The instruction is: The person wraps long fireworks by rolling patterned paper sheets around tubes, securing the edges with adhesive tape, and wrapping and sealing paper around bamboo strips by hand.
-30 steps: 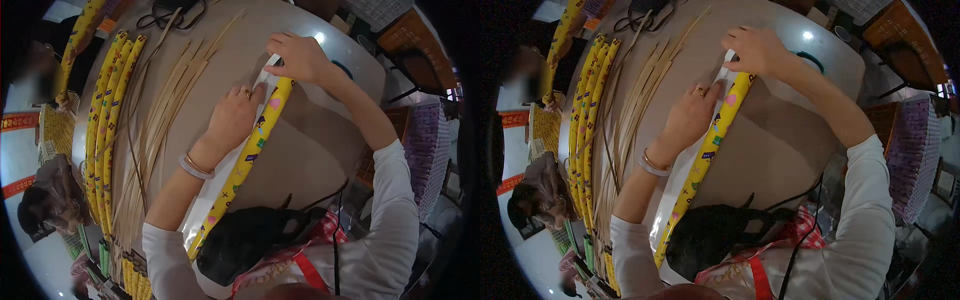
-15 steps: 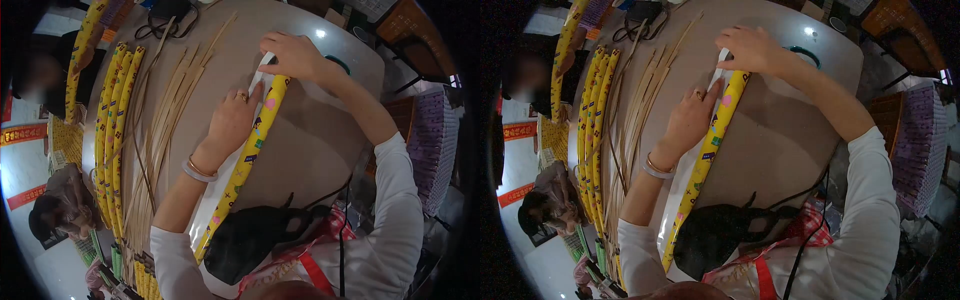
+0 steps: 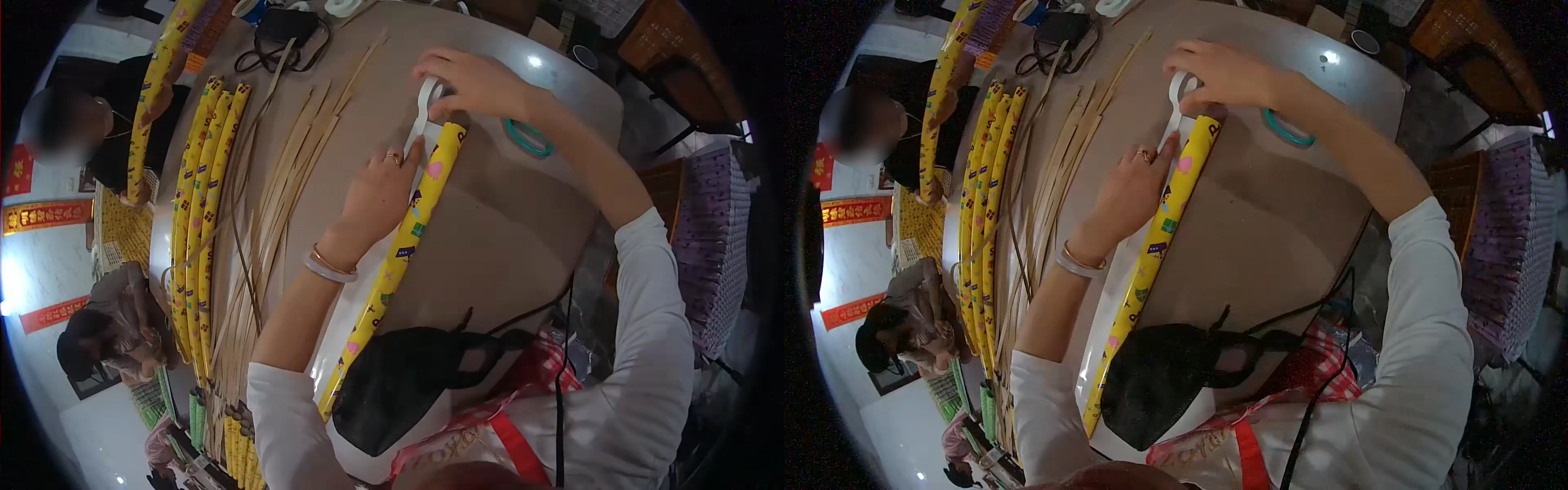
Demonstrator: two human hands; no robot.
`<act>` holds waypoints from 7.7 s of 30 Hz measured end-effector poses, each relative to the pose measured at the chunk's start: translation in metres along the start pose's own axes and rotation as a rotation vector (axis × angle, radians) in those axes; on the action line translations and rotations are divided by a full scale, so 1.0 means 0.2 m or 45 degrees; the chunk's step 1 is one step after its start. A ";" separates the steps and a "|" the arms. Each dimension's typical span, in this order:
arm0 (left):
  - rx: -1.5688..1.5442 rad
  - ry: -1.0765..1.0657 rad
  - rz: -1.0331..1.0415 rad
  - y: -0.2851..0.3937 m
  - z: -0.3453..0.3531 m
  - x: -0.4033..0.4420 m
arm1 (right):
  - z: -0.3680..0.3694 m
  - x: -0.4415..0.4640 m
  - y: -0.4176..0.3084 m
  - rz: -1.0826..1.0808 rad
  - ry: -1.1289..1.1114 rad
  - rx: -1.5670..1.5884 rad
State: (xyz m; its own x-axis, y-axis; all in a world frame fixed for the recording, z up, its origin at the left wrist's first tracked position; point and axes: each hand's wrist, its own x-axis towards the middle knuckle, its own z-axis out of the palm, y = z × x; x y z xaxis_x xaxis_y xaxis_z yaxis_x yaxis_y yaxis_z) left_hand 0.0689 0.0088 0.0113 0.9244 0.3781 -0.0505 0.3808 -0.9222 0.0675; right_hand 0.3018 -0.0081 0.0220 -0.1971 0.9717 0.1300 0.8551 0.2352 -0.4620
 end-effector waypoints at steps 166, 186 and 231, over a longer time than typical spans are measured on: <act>-0.674 0.300 -0.595 0.20 -0.23 -0.55 | -0.03 0.04 0.09 -0.296 0.401 0.118; -0.244 0.853 -1.493 1.14 -0.10 -1.90 | 0.07 0.08 0.04 -0.053 0.155 -0.001; 0.057 1.249 -1.776 0.84 0.13 -2.13 | 0.33 -0.14 -0.69 -0.251 -0.115 0.282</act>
State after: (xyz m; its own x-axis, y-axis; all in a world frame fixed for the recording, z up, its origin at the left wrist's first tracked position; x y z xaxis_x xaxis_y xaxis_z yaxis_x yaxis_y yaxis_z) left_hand -0.2623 -0.3096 0.0178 -0.4129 0.7294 0.5454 0.8674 0.1322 0.4798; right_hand 0.1569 -0.0669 0.0245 -0.3993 0.9024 0.1621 0.6729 0.4085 -0.6167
